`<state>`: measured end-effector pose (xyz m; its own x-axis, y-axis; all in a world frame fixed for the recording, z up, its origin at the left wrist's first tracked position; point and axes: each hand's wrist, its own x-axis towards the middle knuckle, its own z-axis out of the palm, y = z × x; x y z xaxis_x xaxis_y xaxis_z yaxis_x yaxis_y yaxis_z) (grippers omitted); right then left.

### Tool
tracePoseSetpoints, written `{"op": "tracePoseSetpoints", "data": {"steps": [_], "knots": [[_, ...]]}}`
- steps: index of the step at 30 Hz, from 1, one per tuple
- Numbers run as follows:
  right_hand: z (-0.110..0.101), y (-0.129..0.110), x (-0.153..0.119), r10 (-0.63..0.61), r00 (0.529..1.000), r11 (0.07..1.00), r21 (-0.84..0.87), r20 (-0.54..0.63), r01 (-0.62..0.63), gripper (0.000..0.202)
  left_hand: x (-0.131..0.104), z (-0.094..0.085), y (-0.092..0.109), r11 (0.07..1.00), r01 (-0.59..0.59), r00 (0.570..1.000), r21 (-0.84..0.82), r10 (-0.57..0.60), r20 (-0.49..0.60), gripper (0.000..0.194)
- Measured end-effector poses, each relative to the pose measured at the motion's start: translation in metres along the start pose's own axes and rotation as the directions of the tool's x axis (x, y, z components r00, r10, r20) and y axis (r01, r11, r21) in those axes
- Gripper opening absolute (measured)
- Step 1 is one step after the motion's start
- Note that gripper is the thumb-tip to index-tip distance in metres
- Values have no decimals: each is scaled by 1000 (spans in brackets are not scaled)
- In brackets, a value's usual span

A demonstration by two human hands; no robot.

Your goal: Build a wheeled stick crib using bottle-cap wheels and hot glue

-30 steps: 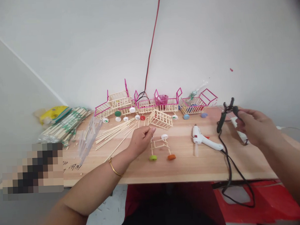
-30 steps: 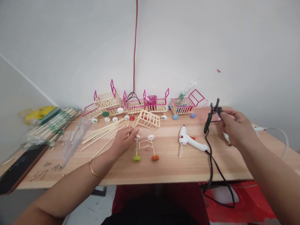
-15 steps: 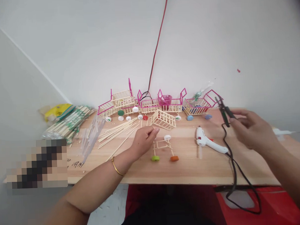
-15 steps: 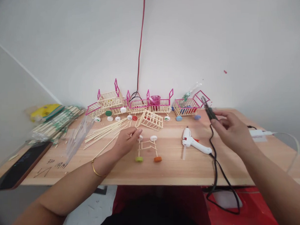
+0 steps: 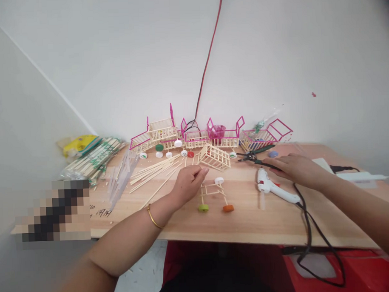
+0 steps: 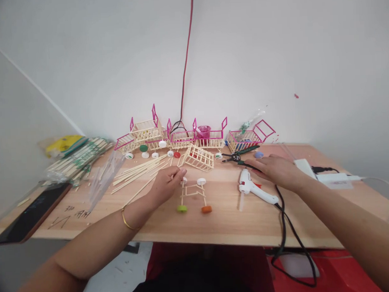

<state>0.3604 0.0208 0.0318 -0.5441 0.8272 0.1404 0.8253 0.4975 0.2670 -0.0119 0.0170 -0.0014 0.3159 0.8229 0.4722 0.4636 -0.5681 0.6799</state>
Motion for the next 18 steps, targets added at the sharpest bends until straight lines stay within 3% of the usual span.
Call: {"op": "tracePoseSetpoints", "data": {"steps": [4, 12, 16, 18], "knots": [[12, 2, -2, 76, 996, 995, 68, 47, -79, 37, 0, 0, 0, 1000, 8, 1000, 4, -8, 0, 43], [21, -1, -14, 173, 984, 935, 307, 36, -176, 35, 1, -1, 2, 1000, -9, 1000, 12, 9, -10, 42], [13, -19, -21, 338, 941, 892, 319, -5, -319, 36, 1, -2, 3, 1000, -10, 1000, 4, 10, -11, 42], [9, -33, -25, 414, 909, 864, 298, 39, -406, 39, 0, -2, 3, 1000, -4, 1000, 5, 4, -5, 43]]}}
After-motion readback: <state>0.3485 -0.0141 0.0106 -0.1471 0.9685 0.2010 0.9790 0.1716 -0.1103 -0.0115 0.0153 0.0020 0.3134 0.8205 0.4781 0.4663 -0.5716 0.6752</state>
